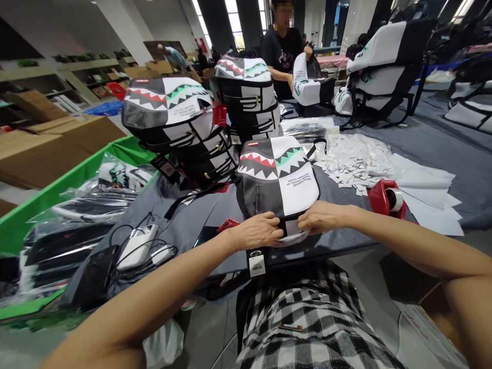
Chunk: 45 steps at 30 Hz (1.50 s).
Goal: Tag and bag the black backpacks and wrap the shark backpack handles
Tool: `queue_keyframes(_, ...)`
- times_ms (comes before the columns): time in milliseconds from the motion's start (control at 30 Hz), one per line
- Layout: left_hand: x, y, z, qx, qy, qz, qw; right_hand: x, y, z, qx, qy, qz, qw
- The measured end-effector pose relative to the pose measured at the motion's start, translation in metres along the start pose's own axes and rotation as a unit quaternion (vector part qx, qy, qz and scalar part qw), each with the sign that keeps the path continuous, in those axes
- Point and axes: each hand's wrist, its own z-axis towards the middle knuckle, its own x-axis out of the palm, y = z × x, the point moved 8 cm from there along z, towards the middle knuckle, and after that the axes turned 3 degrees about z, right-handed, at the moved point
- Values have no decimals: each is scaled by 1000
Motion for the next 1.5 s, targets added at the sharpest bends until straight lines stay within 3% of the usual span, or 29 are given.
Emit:
queue_keyframes(167, -12, -16, -3, 80, -18, -59, 995, 8, -2, 3, 11, 45, -44, 998)
queue_keyframes(333, 1, -24, -1, 121, 10, -86, 989, 14, -3, 6, 24, 80, -61, 995)
queue_keyframes(500, -2, -20, -3, 134, -80, -5, 988, 16, -2, -1, -14, 40, -8, 999)
queue_keyframes(633, -9, -22, -10, 146, -126, -7, 981, 22, -7, -4, -2, 74, -67, 995)
queue_keyframes(733, -9, -25, -14, 134, -124, -29, 983, 23, -4, -5, -16, 86, -122, 989)
queue_keyframes(933, 13, -27, -20, 109, -52, -18, 993, 26, -2, -8, -70, 49, -146, 986)
queue_keyframes(1133, 28, 6, -23, -62, -21, -62, 996, 21, -21, -11, -24, -2, -135, 991)
queue_keyframes(1233, 14, 1, -22, -41, -70, -70, 994, 15, -27, -11, -10, -12, -119, 993)
queue_keyframes(1367, -10, -19, -25, 11, -160, 8, 987, 11, -27, -19, 9, -43, -145, 988)
queue_keyframes(1500, -15, -42, -30, 38, -208, 91, 973, 29, -5, -35, -49, -76, -184, 979)
